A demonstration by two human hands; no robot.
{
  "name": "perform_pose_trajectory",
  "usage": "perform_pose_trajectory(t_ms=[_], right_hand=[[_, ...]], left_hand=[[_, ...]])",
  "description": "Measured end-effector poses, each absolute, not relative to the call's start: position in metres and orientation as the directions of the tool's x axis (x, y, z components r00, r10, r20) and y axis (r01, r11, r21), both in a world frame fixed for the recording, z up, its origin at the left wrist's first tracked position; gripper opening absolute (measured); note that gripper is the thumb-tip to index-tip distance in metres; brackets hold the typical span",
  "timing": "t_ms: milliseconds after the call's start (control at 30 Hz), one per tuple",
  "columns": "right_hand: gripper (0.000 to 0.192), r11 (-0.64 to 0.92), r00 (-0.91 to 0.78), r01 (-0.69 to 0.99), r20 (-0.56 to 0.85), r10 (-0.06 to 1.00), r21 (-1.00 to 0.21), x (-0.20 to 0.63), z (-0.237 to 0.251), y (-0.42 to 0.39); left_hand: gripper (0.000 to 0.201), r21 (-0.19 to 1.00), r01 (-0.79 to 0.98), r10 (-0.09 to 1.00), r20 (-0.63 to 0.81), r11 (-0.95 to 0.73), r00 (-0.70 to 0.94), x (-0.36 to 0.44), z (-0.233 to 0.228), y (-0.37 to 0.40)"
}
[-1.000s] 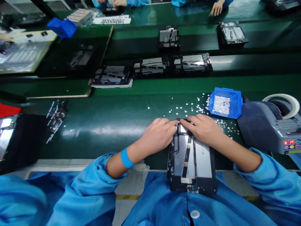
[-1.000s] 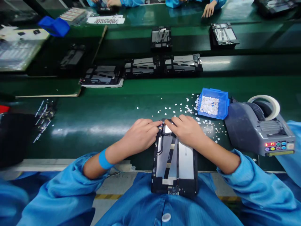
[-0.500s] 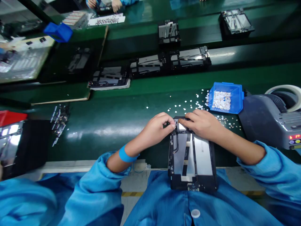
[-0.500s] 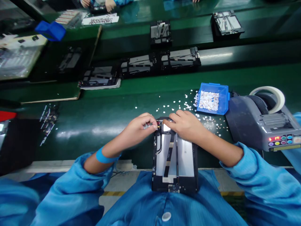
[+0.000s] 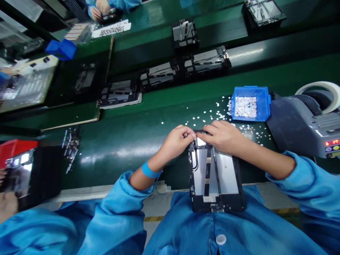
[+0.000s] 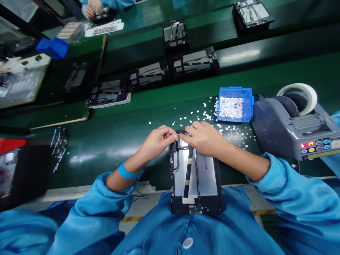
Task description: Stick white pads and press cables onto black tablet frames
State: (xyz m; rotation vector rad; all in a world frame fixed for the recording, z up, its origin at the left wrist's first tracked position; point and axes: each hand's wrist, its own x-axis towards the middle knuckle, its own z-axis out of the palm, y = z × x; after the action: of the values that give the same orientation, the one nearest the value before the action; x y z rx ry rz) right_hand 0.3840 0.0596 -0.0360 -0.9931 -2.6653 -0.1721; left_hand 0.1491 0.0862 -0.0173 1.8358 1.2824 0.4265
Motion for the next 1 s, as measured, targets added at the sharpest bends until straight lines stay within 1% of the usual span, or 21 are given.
perform_pose_trajectory(t_ms=[133,333,533,633,833,1000], right_hand=[[0.031,0.757,-0.718,0.653,0.315,0.620,-0.002,0.384,-0.037,0.060],[0.031,0.757,-0.714,0.654,0.323,0.621,-0.008,0.384,-0.038,0.059],[0.029,0.757,-0.713,0.654,0.319,0.625,-0.021,0.384,-0.037,0.059],[0.029,0.759,-0.715,0.651,0.319,0.622,-0.021,0.384,-0.037,0.059],[0.030,0.755,-0.716,0.656,0.307,0.627,-0.011,0.384,-0.038,0.059],[0.029,0.759,-0.723,0.651,0.302,0.621,-0.001,0.384,-0.038,0.059]], left_hand=[[0.009,0.786,0.607,0.907,-0.165,-0.118,0.389,0.150,-0.020,0.084],[0.010,0.802,0.589,0.905,-0.177,-0.095,0.387,0.150,-0.021,0.085],[0.010,0.788,0.603,0.908,-0.156,-0.123,0.389,0.151,-0.022,0.084],[0.010,0.772,0.617,0.918,-0.119,-0.155,0.379,0.152,-0.025,0.082],[0.009,0.705,0.664,0.937,0.001,-0.249,0.350,0.155,-0.033,0.072],[0.011,0.730,0.642,0.954,0.045,-0.235,0.298,0.159,-0.037,0.065]])
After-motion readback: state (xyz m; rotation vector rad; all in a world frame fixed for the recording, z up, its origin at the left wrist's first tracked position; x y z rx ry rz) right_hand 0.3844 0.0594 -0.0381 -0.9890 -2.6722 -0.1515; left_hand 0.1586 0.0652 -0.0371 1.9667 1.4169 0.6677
